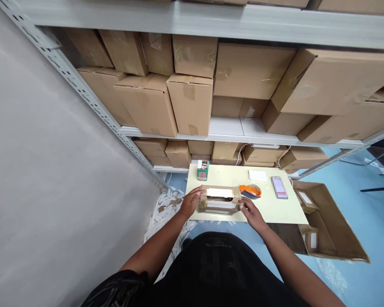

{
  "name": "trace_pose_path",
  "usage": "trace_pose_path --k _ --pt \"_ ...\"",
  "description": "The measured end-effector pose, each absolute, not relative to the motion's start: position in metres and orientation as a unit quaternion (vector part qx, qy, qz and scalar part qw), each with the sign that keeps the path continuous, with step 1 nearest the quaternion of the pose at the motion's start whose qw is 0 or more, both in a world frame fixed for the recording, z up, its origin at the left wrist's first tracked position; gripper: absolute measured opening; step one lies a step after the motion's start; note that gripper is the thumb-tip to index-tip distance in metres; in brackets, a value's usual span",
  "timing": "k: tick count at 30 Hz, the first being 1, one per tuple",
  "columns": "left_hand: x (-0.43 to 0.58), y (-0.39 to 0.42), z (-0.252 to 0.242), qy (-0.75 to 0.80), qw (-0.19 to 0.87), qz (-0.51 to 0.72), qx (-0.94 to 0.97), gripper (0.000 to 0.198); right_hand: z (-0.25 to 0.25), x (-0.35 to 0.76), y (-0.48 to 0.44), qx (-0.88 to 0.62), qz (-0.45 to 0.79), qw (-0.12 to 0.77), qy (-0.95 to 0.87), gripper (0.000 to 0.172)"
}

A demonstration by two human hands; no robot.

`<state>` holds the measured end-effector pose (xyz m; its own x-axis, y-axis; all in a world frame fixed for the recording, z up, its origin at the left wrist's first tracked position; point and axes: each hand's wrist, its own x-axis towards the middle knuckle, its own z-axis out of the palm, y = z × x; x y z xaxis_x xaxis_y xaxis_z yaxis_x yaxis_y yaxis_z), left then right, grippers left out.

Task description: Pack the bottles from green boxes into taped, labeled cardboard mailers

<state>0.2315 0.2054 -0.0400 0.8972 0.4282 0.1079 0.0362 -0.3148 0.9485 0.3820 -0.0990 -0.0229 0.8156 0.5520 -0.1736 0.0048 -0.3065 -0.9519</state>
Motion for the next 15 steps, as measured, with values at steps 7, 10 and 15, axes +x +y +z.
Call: trace_pose_path --k 7,10,15 --pt "0.238 0.185 -0.039 0.192 0.461 0.189 0.845 0.032 -0.045 0.382 -0.072 -0.829 0.156 0.530 -0.082 0.042" --pt "0.246 0.170 -0.031 0.199 0.365 0.206 0.886 0.029 -0.048 0.387 -0.074 -0.826 0.164 0.524 -0.125 0.044" --pt "0.264 0.144 -0.009 0.135 0.224 0.138 0.955 0.031 -0.050 0.394 -0.076 -0.824 0.163 0.520 -0.157 0.042"
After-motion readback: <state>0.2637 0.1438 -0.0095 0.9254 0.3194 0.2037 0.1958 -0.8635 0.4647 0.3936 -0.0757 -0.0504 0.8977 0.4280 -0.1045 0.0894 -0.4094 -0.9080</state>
